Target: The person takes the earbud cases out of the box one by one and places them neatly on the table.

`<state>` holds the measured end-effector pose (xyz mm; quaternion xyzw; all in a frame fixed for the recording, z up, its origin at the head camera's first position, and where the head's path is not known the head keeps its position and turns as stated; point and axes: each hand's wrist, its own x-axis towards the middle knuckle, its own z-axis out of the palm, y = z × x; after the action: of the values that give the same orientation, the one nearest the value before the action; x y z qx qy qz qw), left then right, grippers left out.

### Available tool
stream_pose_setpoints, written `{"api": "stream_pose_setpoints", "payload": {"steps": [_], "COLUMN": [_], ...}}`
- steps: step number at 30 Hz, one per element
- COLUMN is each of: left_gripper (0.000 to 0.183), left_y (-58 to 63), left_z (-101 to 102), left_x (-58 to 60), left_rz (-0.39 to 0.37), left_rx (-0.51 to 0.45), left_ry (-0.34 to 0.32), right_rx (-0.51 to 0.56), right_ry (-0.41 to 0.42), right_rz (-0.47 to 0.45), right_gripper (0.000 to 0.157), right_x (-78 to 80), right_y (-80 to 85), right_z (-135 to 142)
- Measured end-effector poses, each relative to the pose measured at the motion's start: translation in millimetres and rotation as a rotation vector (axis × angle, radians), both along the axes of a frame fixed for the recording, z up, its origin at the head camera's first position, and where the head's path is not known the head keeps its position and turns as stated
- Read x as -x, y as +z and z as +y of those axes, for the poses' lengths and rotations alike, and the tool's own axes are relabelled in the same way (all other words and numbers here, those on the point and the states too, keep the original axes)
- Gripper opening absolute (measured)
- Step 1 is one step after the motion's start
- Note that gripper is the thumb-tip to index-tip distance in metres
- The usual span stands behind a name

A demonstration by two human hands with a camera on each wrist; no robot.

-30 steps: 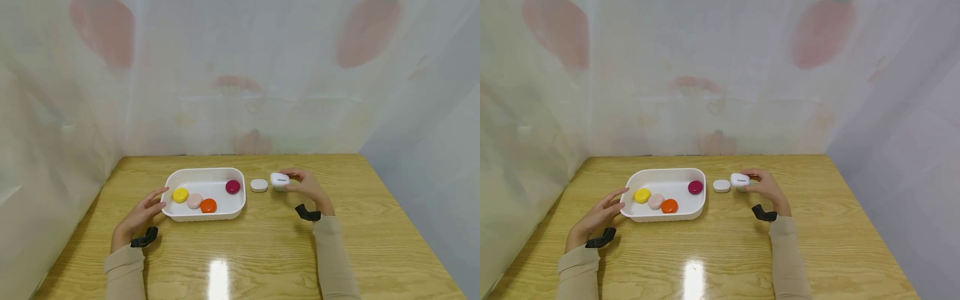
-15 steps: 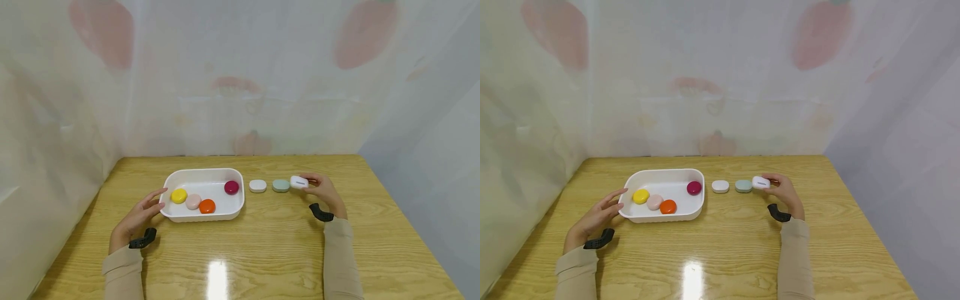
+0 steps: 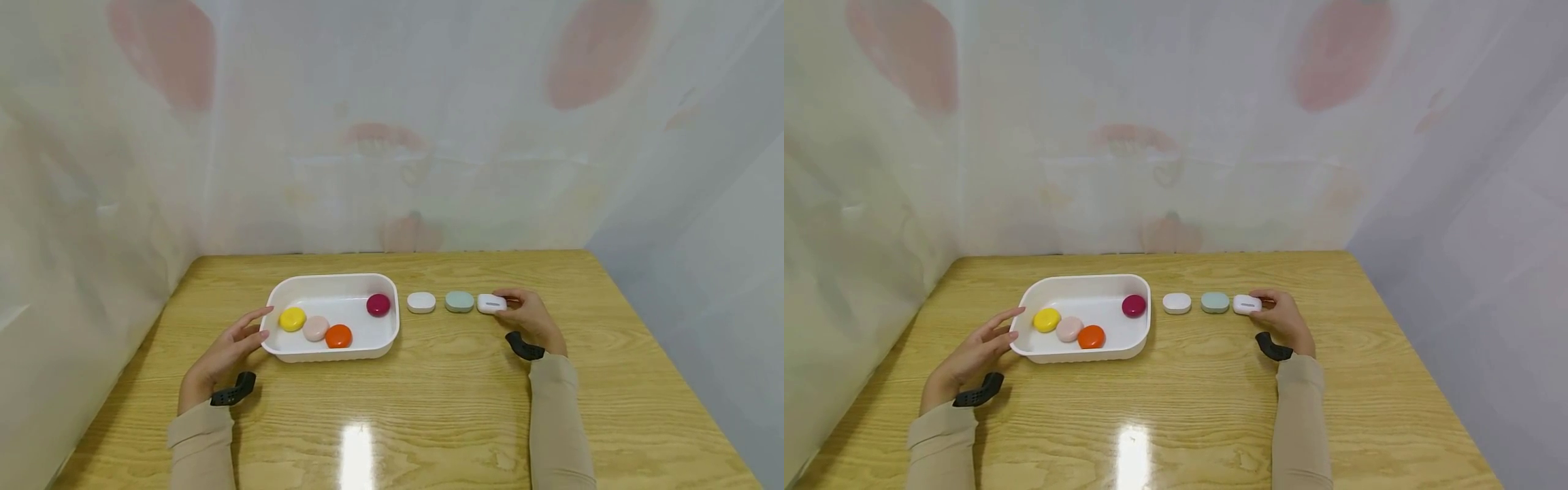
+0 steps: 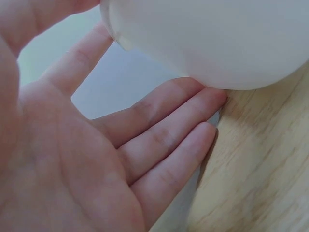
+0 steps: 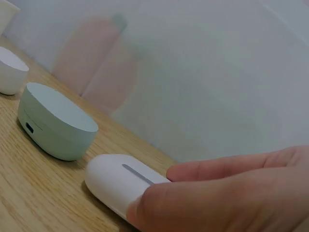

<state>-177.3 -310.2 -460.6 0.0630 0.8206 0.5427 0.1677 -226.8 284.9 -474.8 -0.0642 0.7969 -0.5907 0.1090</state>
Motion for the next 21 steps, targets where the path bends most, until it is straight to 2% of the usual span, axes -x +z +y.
{"api": "stream_pose_setpoints", "payload": {"steps": [7, 21], "left_gripper": [0.060, 0.058], "left_y": [0.3, -1.0], "left_z": [0.2, 0.6], "left_x": [-0.3, -0.4], "left_rz": [-0.007, 0.006], "left_rx": [-0.006, -0.030], "left_ry": [-0.003, -0.003], "right_rx": [-0.221, -0.263], "right_ry": [-0.016, -0.002], "right_rz": [0.099, 0.098], "right_gripper": [0.049, 0.053], "right_x": [3.7, 5.8], "right_y": [-2.8, -2.7], "right_z": [0.0, -2.2]}}
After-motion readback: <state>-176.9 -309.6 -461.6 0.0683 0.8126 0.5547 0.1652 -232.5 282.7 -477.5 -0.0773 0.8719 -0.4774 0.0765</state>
